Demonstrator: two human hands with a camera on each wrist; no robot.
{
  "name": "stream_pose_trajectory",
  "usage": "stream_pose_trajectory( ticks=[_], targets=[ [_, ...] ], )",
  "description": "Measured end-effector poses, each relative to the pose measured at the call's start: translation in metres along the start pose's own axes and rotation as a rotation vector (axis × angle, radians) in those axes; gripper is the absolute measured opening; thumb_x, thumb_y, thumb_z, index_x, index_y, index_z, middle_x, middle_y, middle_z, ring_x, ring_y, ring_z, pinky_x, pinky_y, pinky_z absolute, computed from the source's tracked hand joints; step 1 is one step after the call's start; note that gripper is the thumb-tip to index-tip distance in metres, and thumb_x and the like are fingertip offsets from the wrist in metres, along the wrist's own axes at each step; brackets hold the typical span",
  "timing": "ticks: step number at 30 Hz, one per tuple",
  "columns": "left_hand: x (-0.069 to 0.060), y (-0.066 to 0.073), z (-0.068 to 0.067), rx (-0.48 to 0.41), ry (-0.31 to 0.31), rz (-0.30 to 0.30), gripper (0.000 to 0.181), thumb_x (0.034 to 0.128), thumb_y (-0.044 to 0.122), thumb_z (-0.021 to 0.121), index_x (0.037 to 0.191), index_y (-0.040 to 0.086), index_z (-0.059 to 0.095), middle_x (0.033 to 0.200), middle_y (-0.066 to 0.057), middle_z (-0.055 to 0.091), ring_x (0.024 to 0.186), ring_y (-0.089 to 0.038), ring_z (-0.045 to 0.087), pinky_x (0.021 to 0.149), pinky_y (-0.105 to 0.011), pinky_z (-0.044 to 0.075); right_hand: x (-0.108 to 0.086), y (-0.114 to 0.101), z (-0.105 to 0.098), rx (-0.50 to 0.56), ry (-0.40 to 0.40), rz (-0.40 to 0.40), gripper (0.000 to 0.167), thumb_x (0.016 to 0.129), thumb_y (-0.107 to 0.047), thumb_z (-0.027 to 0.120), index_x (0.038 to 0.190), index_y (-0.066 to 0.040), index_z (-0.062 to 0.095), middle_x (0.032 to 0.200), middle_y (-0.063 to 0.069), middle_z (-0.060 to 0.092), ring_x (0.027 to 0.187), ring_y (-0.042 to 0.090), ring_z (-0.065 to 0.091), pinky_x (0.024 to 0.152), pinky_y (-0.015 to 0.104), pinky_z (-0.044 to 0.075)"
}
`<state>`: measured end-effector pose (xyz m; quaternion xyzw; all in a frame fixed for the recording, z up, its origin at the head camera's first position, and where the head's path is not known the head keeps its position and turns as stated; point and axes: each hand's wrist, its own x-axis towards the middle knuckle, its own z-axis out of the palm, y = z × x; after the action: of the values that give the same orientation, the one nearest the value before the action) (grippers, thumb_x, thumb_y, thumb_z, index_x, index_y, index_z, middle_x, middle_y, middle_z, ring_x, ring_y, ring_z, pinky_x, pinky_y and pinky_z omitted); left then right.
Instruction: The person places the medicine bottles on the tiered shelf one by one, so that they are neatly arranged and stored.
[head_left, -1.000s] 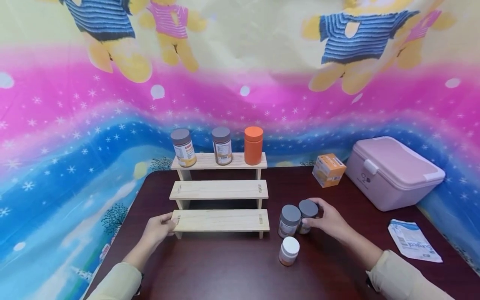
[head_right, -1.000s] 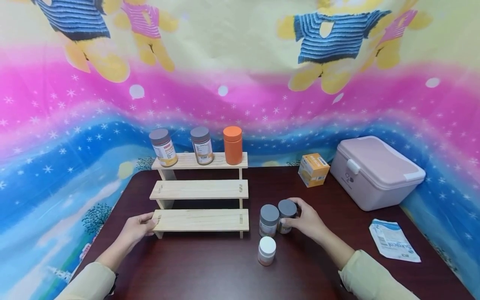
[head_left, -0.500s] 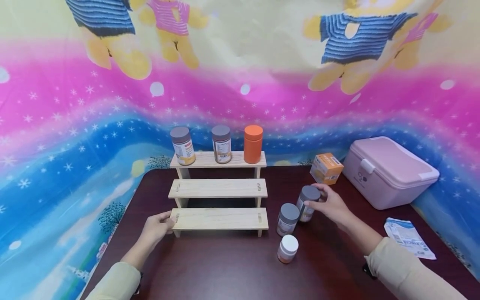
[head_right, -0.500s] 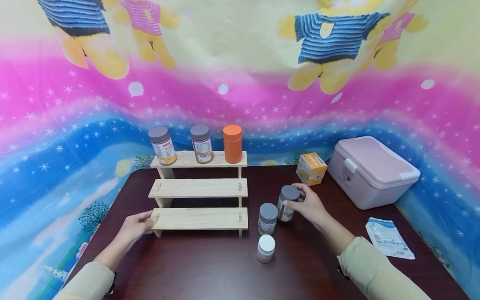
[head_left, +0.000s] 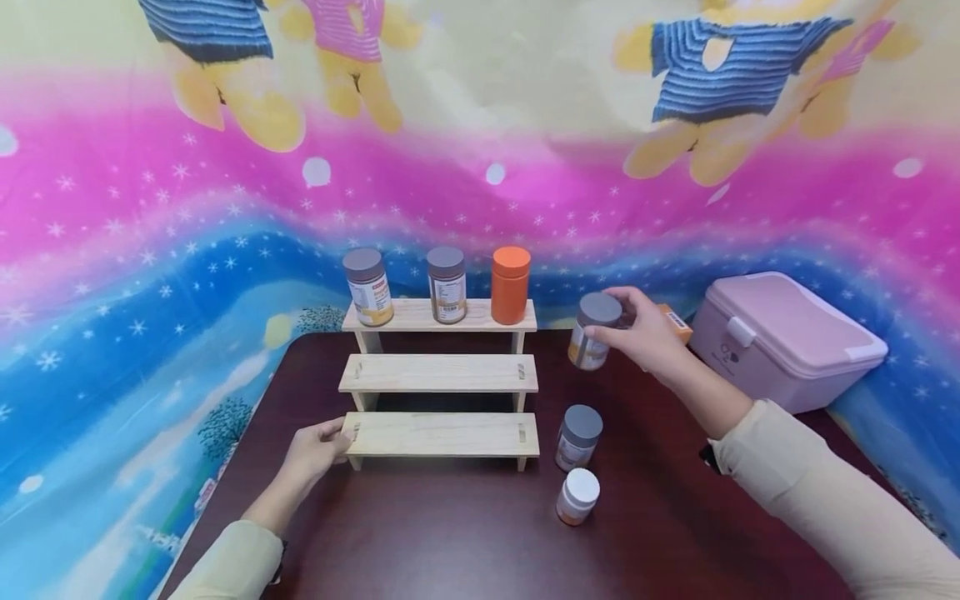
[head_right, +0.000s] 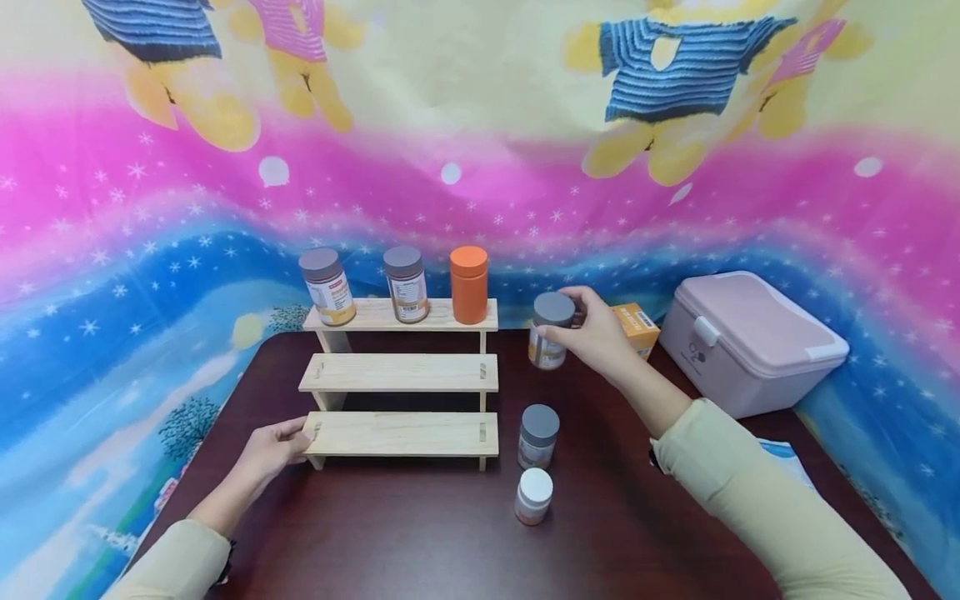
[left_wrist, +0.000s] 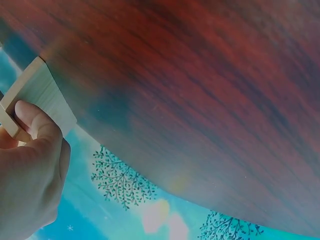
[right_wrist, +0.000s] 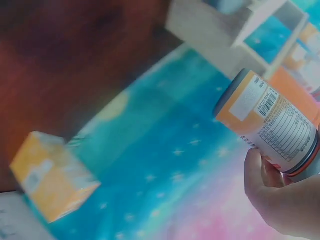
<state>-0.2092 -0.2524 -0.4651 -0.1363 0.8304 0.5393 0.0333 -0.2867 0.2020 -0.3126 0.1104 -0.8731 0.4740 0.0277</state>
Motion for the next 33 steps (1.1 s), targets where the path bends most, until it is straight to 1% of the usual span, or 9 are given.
stream_pose_trajectory(
  ticks=[3,6,8,11,13,18,24,29,33],
  targets=[
    [0.001,-0.001,0.001,-0.001,0.009,0.017,0.047,0.0922,0.009,0.056,0.133,-0.011,0.046,0.118,-0.033,0.056,0.083,-0.02,0.066,0.071,-0.032,0.058,0.009,-0.013,0.011,0.009,-0.01,-0.014,0.072,0.081,-0.033,0.075,0.137,-0.008,0.038,0.126,0.013,0.052,0.107,0.027,0.05,0.082,0.038,0.048],
    [0.001,-0.002,0.003,-0.008,0.015,0.026,0.046,0.0918,0.008,0.057,0.132,-0.011,0.047,0.115,-0.032,0.058,0.078,-0.018,0.066,0.069,-0.032,0.058,0.015,-0.021,0.027,0.025,-0.048,-0.006,0.071,0.08,-0.033,0.076,0.136,-0.009,0.039,0.125,0.012,0.052,0.106,0.027,0.05,0.083,0.038,0.049],
    [0.001,-0.003,0.004,-0.012,0.018,0.027,0.045,0.0917,0.008,0.057,0.132,-0.011,0.047,0.114,-0.032,0.059,0.077,-0.017,0.065,0.069,-0.032,0.058,0.017,-0.024,0.037,0.027,-0.08,0.007,0.072,0.079,-0.034,0.076,0.136,-0.01,0.039,0.124,0.011,0.052,0.106,0.027,0.051,0.083,0.039,0.05],
    [0.001,-0.003,0.004,-0.017,0.022,0.029,0.045,0.0915,0.007,0.058,0.131,-0.012,0.047,0.114,-0.033,0.058,0.076,-0.017,0.066,0.068,-0.032,0.058,0.02,-0.027,0.052,0.049,-0.122,0.012,0.071,0.078,-0.031,0.078,0.134,-0.01,0.04,0.123,0.011,0.053,0.106,0.027,0.053,0.084,0.04,0.051],
    [0.0,-0.003,0.004,-0.017,0.022,0.036,0.045,0.0916,0.007,0.058,0.131,-0.013,0.046,0.115,-0.034,0.058,0.077,-0.018,0.066,0.068,-0.033,0.058,0.021,-0.029,0.061,0.051,-0.142,0.003,0.07,0.078,-0.031,0.078,0.133,-0.01,0.041,0.122,0.01,0.054,0.105,0.027,0.055,0.084,0.04,0.052],
    [-0.001,-0.001,0.002,-0.018,0.033,0.035,0.045,0.0915,0.008,0.058,0.131,-0.012,0.047,0.114,-0.033,0.058,0.079,-0.019,0.066,0.069,-0.032,0.058,0.025,-0.033,0.077,0.044,-0.161,-0.02,0.068,0.077,-0.028,0.078,0.132,-0.009,0.042,0.119,0.011,0.056,0.101,0.027,0.056,0.084,0.041,0.052],
    [-0.001,0.0,0.005,-0.025,0.029,0.025,0.045,0.0915,0.007,0.058,0.131,-0.012,0.047,0.112,-0.032,0.059,0.078,-0.02,0.066,0.068,-0.032,0.058,0.027,-0.026,0.085,0.049,-0.164,-0.007,0.066,0.078,-0.028,0.078,0.13,-0.007,0.042,0.121,0.013,0.056,0.104,0.029,0.056,0.088,0.043,0.05],
    [0.001,-0.001,0.003,-0.031,0.035,0.026,0.045,0.0913,0.007,0.058,0.131,-0.012,0.048,0.112,-0.032,0.059,0.074,-0.016,0.065,0.067,-0.031,0.058,0.028,-0.025,0.086,0.039,-0.155,-0.037,0.069,0.078,-0.03,0.077,0.133,-0.009,0.041,0.124,0.012,0.055,0.108,0.03,0.056,0.089,0.046,0.05],
    [0.003,-0.004,0.002,-0.028,0.038,0.021,0.044,0.091,0.007,0.058,0.13,-0.011,0.048,0.111,-0.031,0.06,0.075,-0.016,0.065,0.068,-0.031,0.058,0.029,-0.023,0.087,0.04,-0.162,-0.05,0.07,0.079,-0.032,0.077,0.135,-0.011,0.04,0.126,0.012,0.054,0.111,0.031,0.055,0.091,0.048,0.049]
  ],
)
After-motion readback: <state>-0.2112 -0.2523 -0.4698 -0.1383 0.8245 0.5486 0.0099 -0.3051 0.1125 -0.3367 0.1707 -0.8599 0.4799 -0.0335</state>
